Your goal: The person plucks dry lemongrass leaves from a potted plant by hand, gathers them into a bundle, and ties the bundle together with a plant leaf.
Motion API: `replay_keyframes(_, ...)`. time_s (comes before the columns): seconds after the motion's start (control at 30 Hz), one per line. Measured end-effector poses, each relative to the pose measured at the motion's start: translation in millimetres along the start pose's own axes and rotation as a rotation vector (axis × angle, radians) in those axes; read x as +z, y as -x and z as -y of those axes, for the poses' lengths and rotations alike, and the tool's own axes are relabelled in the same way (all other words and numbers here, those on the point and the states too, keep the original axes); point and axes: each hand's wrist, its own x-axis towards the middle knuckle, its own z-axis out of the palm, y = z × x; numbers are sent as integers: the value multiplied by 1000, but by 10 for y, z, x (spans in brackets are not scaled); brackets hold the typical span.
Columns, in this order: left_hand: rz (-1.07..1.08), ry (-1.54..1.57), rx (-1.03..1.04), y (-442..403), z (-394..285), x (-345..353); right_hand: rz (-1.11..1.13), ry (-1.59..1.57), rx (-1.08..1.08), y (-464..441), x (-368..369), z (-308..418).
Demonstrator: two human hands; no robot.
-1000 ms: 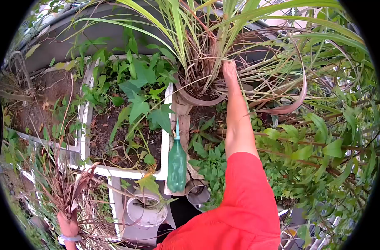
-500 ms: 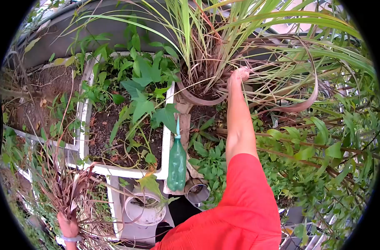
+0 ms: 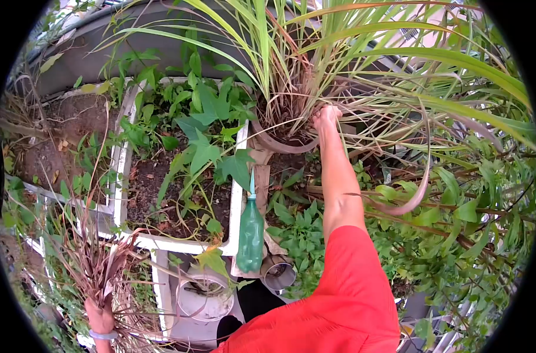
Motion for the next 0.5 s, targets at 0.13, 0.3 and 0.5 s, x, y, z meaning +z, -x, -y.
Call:
replay_keyframes(0.13,3,43,57,-104,-56,141,78,-74,-62,270,207,158)
replay_keyframes(0.3,5,-37,131,-169,-127,242,133,-184,-77,-63,-214,540)
replay_keyframes(0.5,0,58,169,-231,-247,263,-273,636,-826,-359,-446,1011)
